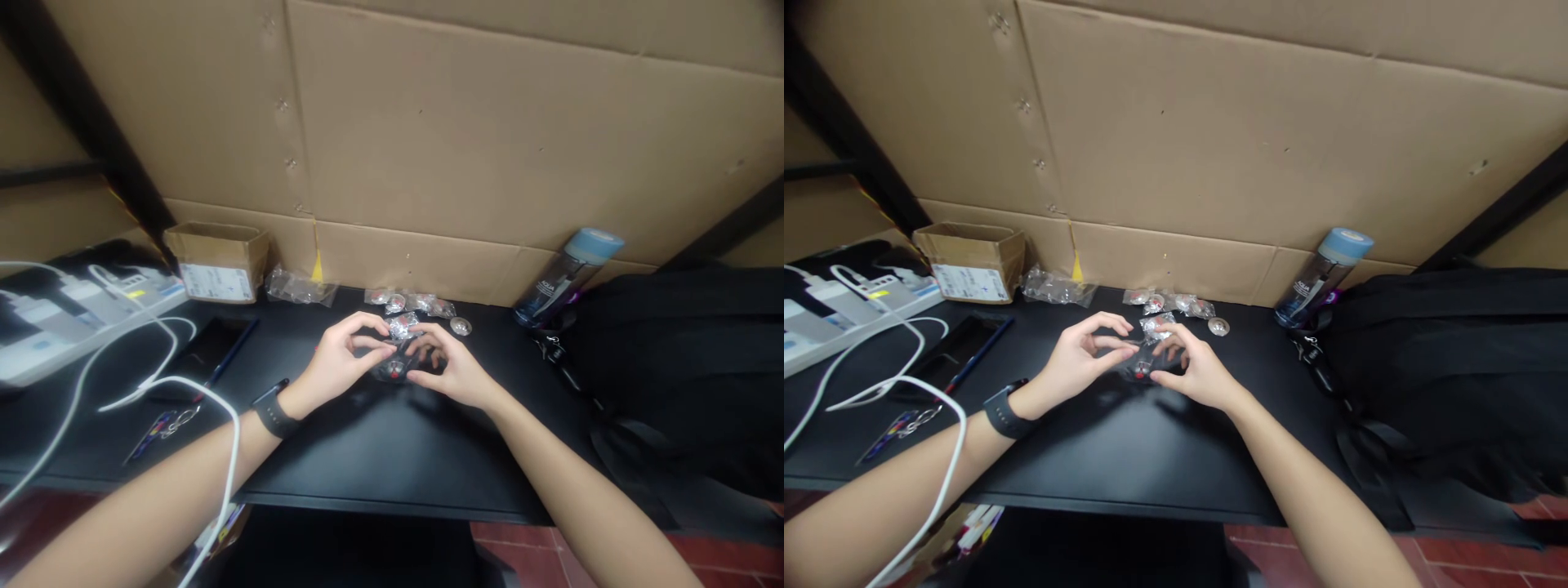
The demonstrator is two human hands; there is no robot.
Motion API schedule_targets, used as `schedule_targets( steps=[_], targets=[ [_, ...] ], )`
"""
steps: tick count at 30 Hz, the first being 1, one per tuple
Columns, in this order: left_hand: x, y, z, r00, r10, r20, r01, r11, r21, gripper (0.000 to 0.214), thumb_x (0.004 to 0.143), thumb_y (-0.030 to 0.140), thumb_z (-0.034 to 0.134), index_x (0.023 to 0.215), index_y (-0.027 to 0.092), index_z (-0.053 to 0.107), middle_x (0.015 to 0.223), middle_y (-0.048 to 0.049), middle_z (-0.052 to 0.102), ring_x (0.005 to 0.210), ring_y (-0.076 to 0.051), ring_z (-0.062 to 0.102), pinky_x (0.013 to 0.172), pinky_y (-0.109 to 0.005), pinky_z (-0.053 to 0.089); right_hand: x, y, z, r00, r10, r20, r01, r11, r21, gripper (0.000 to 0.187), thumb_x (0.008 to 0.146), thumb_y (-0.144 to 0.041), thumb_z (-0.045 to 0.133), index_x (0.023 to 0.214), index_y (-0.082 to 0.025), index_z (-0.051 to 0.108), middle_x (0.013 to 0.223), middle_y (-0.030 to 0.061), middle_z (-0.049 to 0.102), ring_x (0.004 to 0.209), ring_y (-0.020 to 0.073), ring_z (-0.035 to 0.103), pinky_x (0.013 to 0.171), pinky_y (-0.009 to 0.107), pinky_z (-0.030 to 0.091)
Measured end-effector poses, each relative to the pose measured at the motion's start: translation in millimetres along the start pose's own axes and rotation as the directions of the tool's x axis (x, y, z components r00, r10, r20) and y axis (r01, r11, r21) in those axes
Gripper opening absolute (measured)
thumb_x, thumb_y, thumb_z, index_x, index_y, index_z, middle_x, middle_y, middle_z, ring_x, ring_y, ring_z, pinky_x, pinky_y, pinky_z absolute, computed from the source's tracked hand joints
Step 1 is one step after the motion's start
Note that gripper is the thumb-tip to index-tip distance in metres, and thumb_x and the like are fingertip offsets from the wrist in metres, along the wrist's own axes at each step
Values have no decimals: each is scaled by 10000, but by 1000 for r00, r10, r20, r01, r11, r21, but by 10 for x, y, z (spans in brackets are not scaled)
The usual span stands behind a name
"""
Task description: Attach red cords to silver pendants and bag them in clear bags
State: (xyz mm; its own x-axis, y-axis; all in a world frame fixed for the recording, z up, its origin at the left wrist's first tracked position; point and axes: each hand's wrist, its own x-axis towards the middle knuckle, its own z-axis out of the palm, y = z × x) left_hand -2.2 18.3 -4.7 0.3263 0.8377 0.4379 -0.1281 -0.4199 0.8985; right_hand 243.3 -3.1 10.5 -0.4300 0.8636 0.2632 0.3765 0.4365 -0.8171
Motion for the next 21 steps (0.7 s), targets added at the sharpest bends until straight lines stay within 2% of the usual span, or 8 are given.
schedule_targets(
  steps=[4, 7, 10, 14, 21],
  targets=[
    [28, -14, -37, 999, 35, 33, -36, 999, 24, 273, 872, 223, 783, 1101, 182, 639, 1221, -77, 621, 952, -176, 758, 911, -316, 629, 46, 115, 118, 999, 49, 17, -51, 990, 134, 441, 894, -304, 748, 1288, -239, 563, 912, 22, 721, 772, 169, 654, 630, 273, 462],
    [49, -46, -84, 989, 7, 151, -19, 997, 78, 484, 844, 187, 797, 1267, 219, 565, 1310, -110, 616, 1060, -206, 735, 942, -329, 607, 58, 164, 125, 998, 59, 15, -61, 978, 201, 420, 882, -309, 765, 1254, -232, 587, 891, 16, 709, 774, 168, 664, 690, 292, 506],
    [66, -118, -118, 965, -86, 246, 48, 986, 157, 621, 841, 227, 808, 1372, 226, 485, 1194, -111, 700, 1025, -212, 743, 944, -363, 605, 63, 202, 96, 998, 68, 10, -68, 970, 232, 409, 865, -314, 783, 1221, -227, 601, 893, 16, 703, 791, 170, 670, 749, 313, 534],
    [85, -201, -119, 953, -151, 262, 87, 967, 241, 533, 884, 305, 772, 1342, 216, 513, 966, -61, 762, 885, -195, 763, 879, -354, 615, 73, 243, 61, 996, 83, 20, -85, 973, 216, 395, 854, -295, 785, 1198, -221, 606, 876, 9, 693, 775, 160, 656, 745, 303, 536],
    [81, -168, -108, 961, -123, 247, 42, 950, 309, 393, 913, 311, 725, 1268, 222, 583, 959, -44, 780, 873, -188, 771, 857, -321, 615, 80, 289, 8, 992, 124, 26, -126, 973, 193, 418, 832, -292, 787, 1191, -215, 587, 849, 5, 707, 734, 158, 664, 721, 302, 551]
  ],
)
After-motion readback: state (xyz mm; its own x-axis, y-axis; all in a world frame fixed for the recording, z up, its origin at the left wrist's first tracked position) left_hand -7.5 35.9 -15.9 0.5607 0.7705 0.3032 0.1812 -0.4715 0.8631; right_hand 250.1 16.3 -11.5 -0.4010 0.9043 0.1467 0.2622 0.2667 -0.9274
